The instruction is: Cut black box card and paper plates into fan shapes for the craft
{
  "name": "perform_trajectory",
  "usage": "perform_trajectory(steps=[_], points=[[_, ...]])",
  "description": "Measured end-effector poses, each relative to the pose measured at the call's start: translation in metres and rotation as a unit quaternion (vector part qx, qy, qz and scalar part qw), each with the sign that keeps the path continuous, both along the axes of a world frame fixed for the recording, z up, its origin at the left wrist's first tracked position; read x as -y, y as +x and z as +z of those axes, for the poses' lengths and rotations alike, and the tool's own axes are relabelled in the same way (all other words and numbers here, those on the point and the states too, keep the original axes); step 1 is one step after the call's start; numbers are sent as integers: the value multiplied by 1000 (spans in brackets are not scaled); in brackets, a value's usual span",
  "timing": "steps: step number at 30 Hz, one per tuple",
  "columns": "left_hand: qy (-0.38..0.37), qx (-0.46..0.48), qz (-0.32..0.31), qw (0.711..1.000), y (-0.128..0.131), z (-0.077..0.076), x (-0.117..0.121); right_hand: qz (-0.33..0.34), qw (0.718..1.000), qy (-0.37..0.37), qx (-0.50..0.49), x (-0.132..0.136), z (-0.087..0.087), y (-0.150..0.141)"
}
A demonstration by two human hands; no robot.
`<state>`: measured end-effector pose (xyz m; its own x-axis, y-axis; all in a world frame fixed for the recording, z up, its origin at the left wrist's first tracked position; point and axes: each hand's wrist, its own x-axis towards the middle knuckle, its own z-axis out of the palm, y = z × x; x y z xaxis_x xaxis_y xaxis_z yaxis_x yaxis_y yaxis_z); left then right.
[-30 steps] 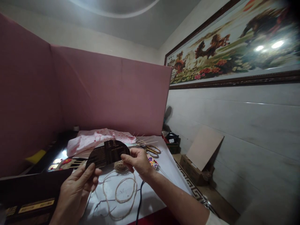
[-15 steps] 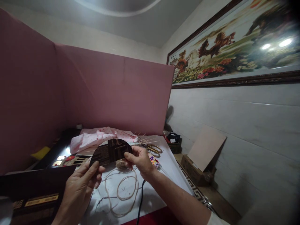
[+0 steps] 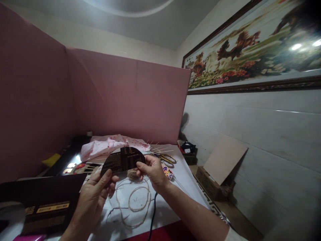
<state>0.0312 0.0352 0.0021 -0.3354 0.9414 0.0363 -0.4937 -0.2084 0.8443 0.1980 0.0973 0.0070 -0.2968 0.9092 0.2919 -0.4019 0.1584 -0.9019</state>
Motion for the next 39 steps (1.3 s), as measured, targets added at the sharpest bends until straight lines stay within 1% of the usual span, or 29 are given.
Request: perform_trajectory(steps=[7,14,17,22,25,32,39], points=[[-7,-32,-30,999,4,-6,-1,20,1000,-4,-9,3,-10,-8],[-11,-29,-10,999,4,-8,-4,31,999,-23,-6,5,-14,-14],[-9,-20,10,1000,4,-3,-2,43,998,-39,19,11,-17,-20],[-16,22,79,997,-1,12,1,59,988,-70,124,22,-29,-31],[-29,38,92,995,-3,19,3,64,983,-73,156,20,-34,-32],[-18,52,100,993,-1,25,4,25,987,-96,123,3,-38,-25],[-28,77,110,991,-12,22,1,4,989,-123,85,-4,-36,-17]])
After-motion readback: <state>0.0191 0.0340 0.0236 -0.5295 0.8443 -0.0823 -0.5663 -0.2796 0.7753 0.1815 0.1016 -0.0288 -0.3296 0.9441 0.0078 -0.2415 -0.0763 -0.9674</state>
